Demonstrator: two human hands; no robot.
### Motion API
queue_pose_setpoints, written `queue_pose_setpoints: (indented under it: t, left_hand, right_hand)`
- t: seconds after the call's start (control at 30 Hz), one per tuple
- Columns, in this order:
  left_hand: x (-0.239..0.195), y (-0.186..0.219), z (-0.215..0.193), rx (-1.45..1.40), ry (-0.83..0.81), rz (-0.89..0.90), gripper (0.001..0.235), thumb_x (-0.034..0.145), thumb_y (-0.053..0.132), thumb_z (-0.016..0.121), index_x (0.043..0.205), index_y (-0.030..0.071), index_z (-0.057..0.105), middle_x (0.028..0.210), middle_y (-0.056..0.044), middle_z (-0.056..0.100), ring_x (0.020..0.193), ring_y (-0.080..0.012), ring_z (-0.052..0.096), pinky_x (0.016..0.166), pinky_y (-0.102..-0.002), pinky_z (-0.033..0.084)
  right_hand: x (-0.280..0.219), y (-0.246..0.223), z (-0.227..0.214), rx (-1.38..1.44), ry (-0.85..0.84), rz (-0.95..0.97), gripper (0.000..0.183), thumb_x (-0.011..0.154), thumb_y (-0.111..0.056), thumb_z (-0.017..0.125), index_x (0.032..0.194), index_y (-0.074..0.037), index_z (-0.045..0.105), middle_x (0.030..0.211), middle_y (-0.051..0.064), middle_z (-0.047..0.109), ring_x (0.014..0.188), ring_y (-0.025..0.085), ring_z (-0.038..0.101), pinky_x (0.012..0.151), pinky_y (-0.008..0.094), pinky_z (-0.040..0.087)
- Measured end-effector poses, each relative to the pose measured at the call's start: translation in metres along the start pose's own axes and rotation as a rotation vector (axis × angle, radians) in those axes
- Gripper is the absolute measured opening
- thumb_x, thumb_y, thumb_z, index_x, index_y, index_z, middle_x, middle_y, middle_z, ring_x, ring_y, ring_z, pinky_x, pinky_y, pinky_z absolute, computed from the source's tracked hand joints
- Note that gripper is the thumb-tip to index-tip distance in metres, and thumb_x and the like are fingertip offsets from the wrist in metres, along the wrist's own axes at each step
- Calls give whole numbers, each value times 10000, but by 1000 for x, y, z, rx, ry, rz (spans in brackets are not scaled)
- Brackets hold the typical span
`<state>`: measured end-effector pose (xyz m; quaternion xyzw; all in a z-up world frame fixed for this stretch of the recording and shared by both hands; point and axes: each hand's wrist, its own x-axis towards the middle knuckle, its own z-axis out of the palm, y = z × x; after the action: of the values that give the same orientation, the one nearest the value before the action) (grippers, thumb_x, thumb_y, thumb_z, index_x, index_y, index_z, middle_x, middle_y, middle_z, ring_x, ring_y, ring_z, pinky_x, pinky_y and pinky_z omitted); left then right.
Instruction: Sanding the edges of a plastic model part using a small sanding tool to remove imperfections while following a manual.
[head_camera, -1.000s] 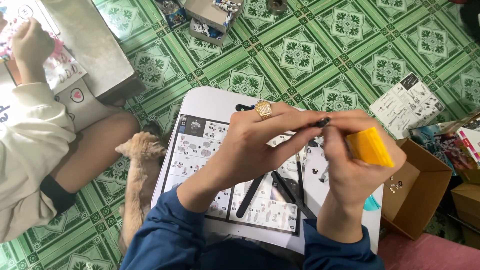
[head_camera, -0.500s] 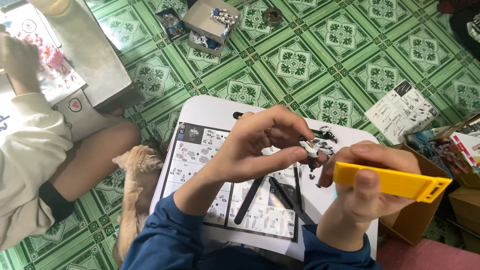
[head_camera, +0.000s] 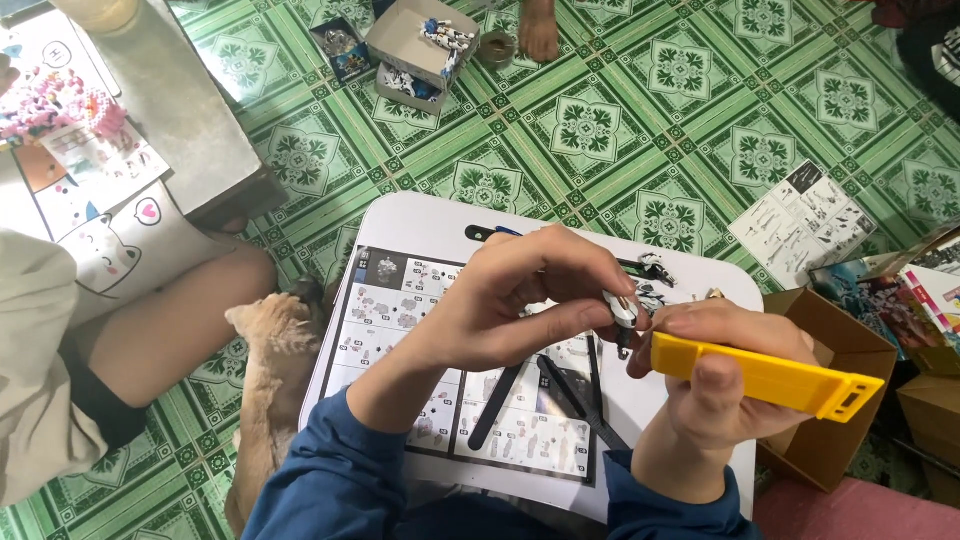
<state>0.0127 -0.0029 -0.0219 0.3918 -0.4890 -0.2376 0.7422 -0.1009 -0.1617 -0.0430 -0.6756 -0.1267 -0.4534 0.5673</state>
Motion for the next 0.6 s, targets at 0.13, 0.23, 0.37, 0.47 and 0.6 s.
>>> queue_pose_setpoints:
  t: [0.13, 0.23, 0.37, 0.47, 0.6]
  left_hand:
    - [0, -1, 0, 18, -9, -5, 237, 939, -46, 608, 1144, 57, 548, 1083, -87, 643, 912, -164, 700, 842, -246, 628]
    - [1, -1, 0, 19, -14, 0, 238, 941, -51, 603, 1145, 54, 544, 1089, -92, 642, 923, -166, 697, 852, -251, 629]
    - [3, 0, 1, 33, -14, -1, 238, 942, -53, 597, 1143, 59, 536, 1081, -88, 648, 952, -168, 697, 873, -266, 635]
    - [3, -3, 1, 41, -13, 14, 242, 940, -58, 598, 1139, 70, 544, 1076, -79, 650, 960, -170, 700, 887, -260, 630]
    - [4, -2, 2, 65, -6, 15, 242, 926, -61, 613, 1115, 73, 542, 1061, -77, 660, 970, -175, 700, 880, -262, 629]
  right_hand:
    - [-1, -2, 1, -20, 27, 33, 263, 939, -280, 548, 944, -17, 567, 655, 75, 581, 440, 111, 536, 436, 187, 470]
    - [0, -2, 2, 25, 36, 47, 245, 929, -260, 560, 938, -15, 554, 602, 52, 552, 426, 110, 528, 408, 187, 459]
    - [-3, -2, -1, -12, 68, 65, 221, 881, -216, 556, 915, 1, 575, 756, 175, 644, 385, 93, 499, 398, 174, 444]
    - [-4, 2, -1, -73, 78, -7, 188, 929, -216, 539, 943, -29, 529, 689, 65, 585, 507, 136, 590, 454, 194, 503]
    - [-7, 7, -3, -167, 104, -41, 205, 926, -228, 544, 905, -25, 535, 688, 66, 583, 528, 146, 586, 555, 234, 537]
